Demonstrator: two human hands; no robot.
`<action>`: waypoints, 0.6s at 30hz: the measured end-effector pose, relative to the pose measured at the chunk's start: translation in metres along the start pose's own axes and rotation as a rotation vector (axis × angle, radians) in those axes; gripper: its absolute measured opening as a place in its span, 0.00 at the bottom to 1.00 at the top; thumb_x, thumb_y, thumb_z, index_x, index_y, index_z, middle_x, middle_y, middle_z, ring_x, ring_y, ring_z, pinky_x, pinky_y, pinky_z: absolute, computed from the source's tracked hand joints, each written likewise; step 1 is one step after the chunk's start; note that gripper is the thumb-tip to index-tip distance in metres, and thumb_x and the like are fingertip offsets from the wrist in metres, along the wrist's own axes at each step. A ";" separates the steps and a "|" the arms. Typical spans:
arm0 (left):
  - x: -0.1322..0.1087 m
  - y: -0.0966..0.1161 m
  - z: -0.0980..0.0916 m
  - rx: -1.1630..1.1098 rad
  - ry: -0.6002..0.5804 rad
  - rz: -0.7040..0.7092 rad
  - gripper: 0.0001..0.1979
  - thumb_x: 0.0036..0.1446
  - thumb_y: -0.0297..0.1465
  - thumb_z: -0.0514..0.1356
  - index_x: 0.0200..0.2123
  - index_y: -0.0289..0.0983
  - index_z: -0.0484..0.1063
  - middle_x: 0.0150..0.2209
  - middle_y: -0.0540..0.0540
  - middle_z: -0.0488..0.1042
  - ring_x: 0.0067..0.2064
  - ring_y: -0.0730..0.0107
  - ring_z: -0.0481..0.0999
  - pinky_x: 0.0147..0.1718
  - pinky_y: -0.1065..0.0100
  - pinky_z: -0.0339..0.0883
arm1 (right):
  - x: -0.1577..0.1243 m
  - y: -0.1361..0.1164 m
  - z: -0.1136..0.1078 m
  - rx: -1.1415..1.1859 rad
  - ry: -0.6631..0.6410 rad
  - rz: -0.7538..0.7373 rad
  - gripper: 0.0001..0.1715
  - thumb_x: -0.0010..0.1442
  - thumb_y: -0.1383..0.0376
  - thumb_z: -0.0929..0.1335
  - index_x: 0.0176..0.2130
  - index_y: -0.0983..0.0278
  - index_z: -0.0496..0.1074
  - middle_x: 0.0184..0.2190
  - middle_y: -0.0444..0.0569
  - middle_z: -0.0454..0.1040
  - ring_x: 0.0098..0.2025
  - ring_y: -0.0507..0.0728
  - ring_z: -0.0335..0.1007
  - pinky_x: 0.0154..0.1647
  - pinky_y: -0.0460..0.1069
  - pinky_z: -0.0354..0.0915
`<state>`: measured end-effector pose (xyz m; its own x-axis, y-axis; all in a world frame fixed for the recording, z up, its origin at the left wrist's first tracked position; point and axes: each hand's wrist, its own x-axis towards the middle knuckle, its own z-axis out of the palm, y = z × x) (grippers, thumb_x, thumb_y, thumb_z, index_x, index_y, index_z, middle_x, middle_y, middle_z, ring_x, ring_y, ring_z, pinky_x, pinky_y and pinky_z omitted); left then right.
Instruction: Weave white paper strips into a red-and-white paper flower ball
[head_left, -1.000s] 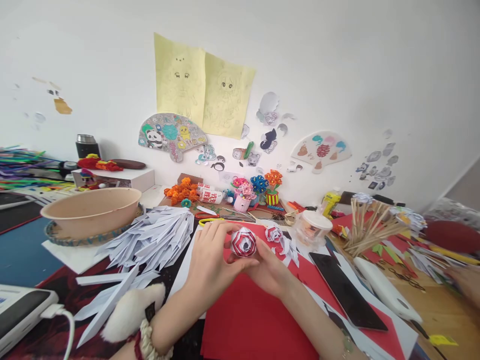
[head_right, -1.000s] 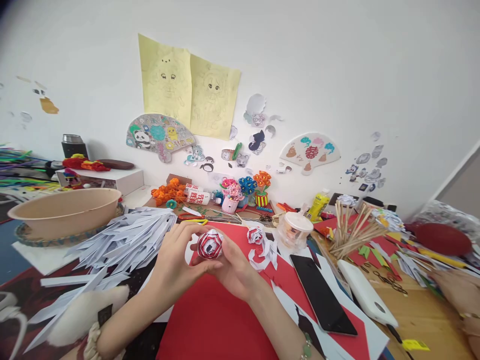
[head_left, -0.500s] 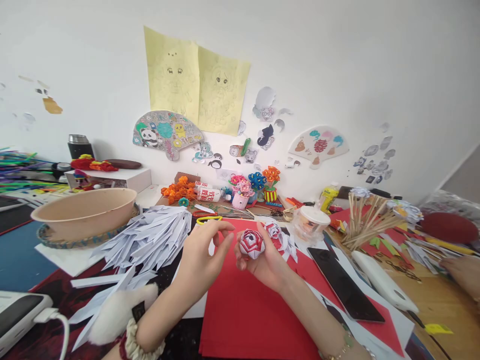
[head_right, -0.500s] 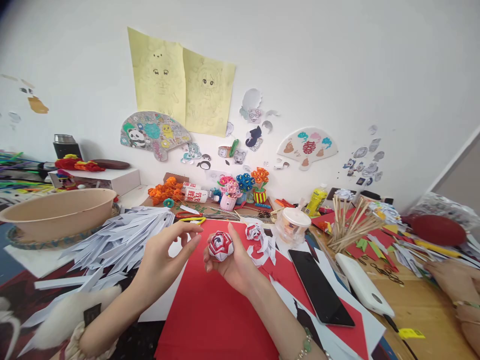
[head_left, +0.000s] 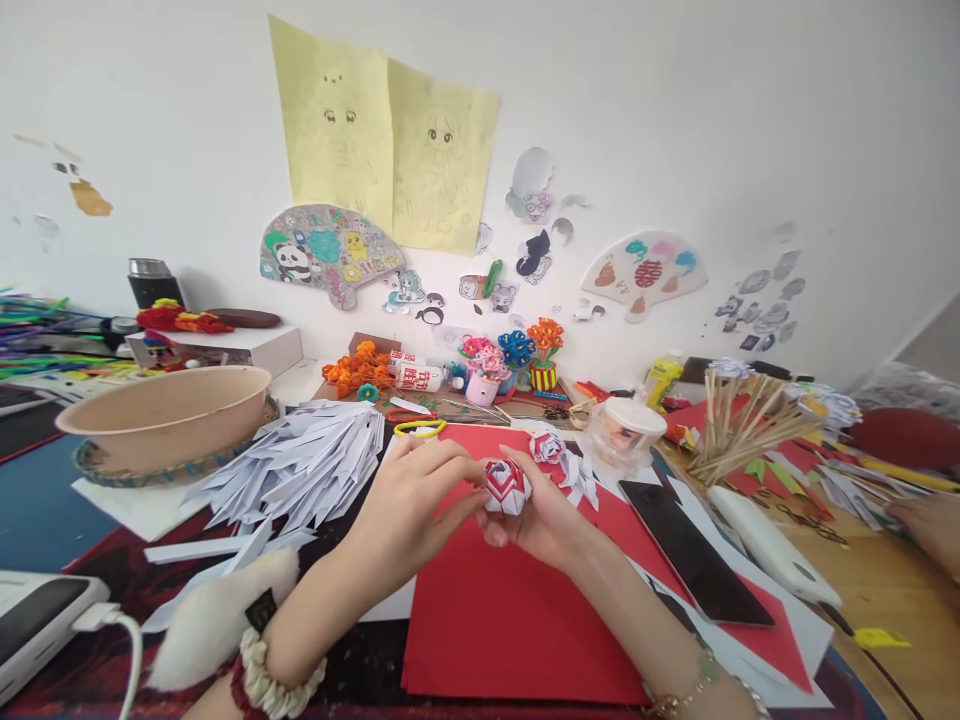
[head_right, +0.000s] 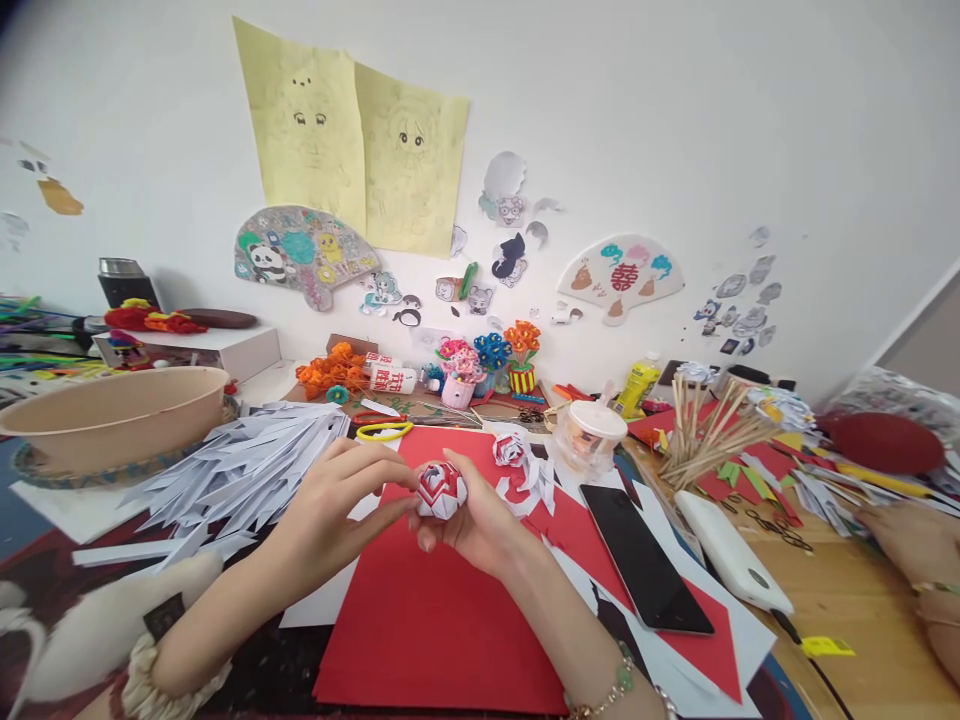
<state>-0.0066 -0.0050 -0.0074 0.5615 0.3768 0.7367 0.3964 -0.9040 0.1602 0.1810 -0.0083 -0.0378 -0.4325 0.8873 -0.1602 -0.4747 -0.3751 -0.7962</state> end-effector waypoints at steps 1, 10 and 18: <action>0.000 0.001 0.000 -0.006 -0.004 0.003 0.03 0.64 0.27 0.62 0.41 0.39 0.73 0.38 0.50 0.78 0.39 0.66 0.75 0.39 0.64 0.57 | 0.000 0.000 0.001 0.002 0.004 -0.007 0.27 0.65 0.50 0.64 0.25 0.66 0.73 0.18 0.49 0.76 0.16 0.53 0.69 0.21 0.47 0.62; 0.002 0.003 -0.001 -0.012 -0.036 -0.022 0.01 0.63 0.28 0.62 0.37 0.40 0.72 0.35 0.50 0.77 0.38 0.65 0.73 0.39 0.64 0.59 | -0.003 -0.002 0.003 0.020 0.055 -0.031 0.20 0.58 0.53 0.70 0.26 0.67 0.72 0.19 0.45 0.74 0.18 0.50 0.67 0.19 0.44 0.54; 0.002 0.004 -0.002 -0.059 -0.021 -0.038 0.01 0.64 0.28 0.61 0.38 0.40 0.71 0.38 0.50 0.77 0.40 0.66 0.73 0.38 0.65 0.60 | -0.002 -0.001 0.001 0.059 0.099 -0.017 0.19 0.59 0.54 0.70 0.25 0.66 0.71 0.19 0.45 0.73 0.18 0.49 0.63 0.18 0.43 0.52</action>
<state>-0.0054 -0.0080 -0.0039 0.5626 0.4144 0.7153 0.3747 -0.8991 0.2262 0.1819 -0.0096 -0.0359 -0.3478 0.9147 -0.2057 -0.5268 -0.3721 -0.7642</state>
